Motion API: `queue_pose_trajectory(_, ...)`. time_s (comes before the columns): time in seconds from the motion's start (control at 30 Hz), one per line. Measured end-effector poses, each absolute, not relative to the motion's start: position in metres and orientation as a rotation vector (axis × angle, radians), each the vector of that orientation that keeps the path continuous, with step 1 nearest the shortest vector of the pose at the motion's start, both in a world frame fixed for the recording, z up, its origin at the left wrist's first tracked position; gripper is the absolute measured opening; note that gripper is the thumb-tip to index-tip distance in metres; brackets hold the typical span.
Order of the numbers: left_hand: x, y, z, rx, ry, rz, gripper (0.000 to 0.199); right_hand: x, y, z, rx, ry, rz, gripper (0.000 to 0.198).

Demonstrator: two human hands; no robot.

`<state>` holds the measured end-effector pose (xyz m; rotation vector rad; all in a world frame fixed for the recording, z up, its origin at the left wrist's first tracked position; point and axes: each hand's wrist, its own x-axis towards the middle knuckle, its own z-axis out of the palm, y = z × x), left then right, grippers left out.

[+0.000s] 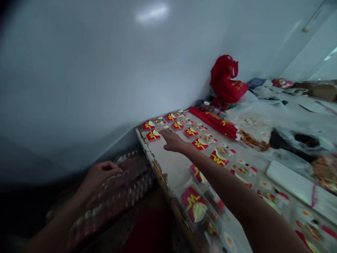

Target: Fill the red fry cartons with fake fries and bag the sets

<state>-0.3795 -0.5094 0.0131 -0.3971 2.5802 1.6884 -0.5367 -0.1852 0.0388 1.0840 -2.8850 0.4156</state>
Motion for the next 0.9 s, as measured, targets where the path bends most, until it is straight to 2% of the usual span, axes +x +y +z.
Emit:
queue_pose_trajectory(0.1,-0.407,-0.526,0.006,-0.440,2.647,1.623,0.029,-0.597,-0.221,0.030,1.262,-2.961,0.121,0.093)
queue_pose_trajectory(0.3,-0.439,-0.560,-0.008,-0.564,2.555,1.615,0.031,-0.649,-0.258,0.016,1.498,-2.921,-0.261,0.098)
queue_pose_trajectory(0.53,-0.450,-0.573,-0.021,-0.637,2.490,1.665,0.028,-0.654,-0.249,0.019,1.485,-2.900,-0.149,0.077)
queue_pose_trajectory(0.73,-0.453,-0.570,-0.022,-0.610,2.466,1.661,0.031,-0.661,-0.235,0.008,1.502,-3.001,-0.036,0.106)
queue_pose_trajectory(0.9,-0.455,-0.575,-0.019,-0.615,2.518,1.541,0.033,-0.661,-0.231,-0.001,1.481,-3.023,-0.094,0.108)
